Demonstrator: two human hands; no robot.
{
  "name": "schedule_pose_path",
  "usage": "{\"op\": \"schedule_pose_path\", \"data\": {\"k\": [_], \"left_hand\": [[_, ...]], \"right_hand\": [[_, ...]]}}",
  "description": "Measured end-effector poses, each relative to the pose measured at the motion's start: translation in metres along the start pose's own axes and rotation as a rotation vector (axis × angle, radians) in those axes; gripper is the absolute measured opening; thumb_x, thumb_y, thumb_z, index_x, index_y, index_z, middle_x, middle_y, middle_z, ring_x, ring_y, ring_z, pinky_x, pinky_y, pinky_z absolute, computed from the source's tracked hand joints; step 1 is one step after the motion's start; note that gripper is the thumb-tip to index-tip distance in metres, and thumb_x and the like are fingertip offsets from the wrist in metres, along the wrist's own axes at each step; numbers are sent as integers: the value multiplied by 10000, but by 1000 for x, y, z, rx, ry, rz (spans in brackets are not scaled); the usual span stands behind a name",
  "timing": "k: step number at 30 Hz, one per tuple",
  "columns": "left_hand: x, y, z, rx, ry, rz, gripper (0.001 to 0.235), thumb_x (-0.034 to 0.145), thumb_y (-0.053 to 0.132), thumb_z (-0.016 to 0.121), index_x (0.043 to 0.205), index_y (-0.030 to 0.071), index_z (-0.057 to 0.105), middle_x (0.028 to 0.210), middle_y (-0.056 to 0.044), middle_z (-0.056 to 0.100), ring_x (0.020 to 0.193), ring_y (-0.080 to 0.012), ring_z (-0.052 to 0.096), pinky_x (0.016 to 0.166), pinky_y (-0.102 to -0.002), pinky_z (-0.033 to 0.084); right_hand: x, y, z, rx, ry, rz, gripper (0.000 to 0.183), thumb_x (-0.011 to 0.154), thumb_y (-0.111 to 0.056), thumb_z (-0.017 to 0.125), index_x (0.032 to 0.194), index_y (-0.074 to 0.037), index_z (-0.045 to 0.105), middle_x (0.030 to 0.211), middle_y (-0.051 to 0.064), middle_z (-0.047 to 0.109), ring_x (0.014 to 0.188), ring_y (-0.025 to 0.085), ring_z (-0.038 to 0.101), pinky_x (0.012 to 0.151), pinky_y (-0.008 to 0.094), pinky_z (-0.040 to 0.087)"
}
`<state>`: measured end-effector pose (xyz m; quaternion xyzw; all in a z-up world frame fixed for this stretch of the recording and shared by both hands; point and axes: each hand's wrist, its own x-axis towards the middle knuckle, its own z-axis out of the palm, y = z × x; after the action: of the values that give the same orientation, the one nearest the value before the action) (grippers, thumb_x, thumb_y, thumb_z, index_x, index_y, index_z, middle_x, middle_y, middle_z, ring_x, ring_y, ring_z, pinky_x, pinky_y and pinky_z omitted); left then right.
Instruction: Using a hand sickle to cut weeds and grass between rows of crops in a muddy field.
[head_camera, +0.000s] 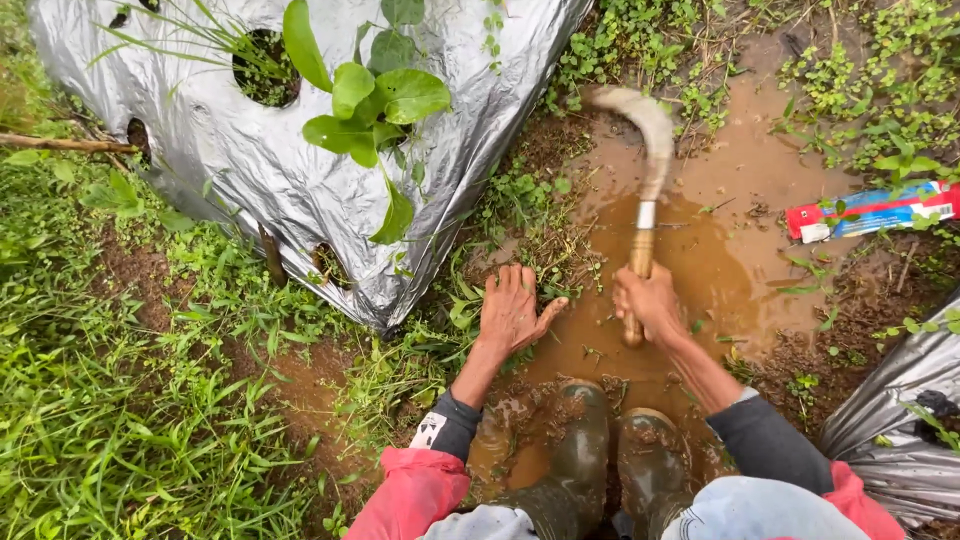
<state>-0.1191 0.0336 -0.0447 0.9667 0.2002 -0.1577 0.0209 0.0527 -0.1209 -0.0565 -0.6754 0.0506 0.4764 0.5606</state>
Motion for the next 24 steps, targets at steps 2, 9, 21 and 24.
{"op": "schedule_pose_path", "data": {"k": [2,9,21,24], "left_hand": [[-1,0,-2,-22,7,4,793,960,728,210,1086,5,509,978,-170,527,993,-340,546,865,-462,431],[0,-1,-13,-50,-36,-4,756,969,708,216,1085,23,514,976,-145,535,992,-322,558,839,-450,437],[0,0,-18,-76,-99,-5,731,984,683,217,1100,23,508,996,-146,525,1026,-328,550,861,-455,440],[3,-2,-19,-68,-98,-1,718,987,673,222,1107,24,502,1012,-150,524,1030,-324,543,874,-455,433]], "right_hand": [[-37,9,-3,-113,-72,50,89,911,-35,597,851,26,571,492,89,507,360,179,511,333,338,464],[-27,20,4,27,-15,29,72,930,-51,572,888,-2,543,524,71,498,380,157,500,322,324,465],[-17,12,9,90,-31,-40,67,906,-16,558,854,-34,519,535,45,470,389,123,469,340,304,463],[-41,23,1,-178,-165,7,91,853,35,601,769,23,567,460,113,512,320,195,501,276,336,423]]}}
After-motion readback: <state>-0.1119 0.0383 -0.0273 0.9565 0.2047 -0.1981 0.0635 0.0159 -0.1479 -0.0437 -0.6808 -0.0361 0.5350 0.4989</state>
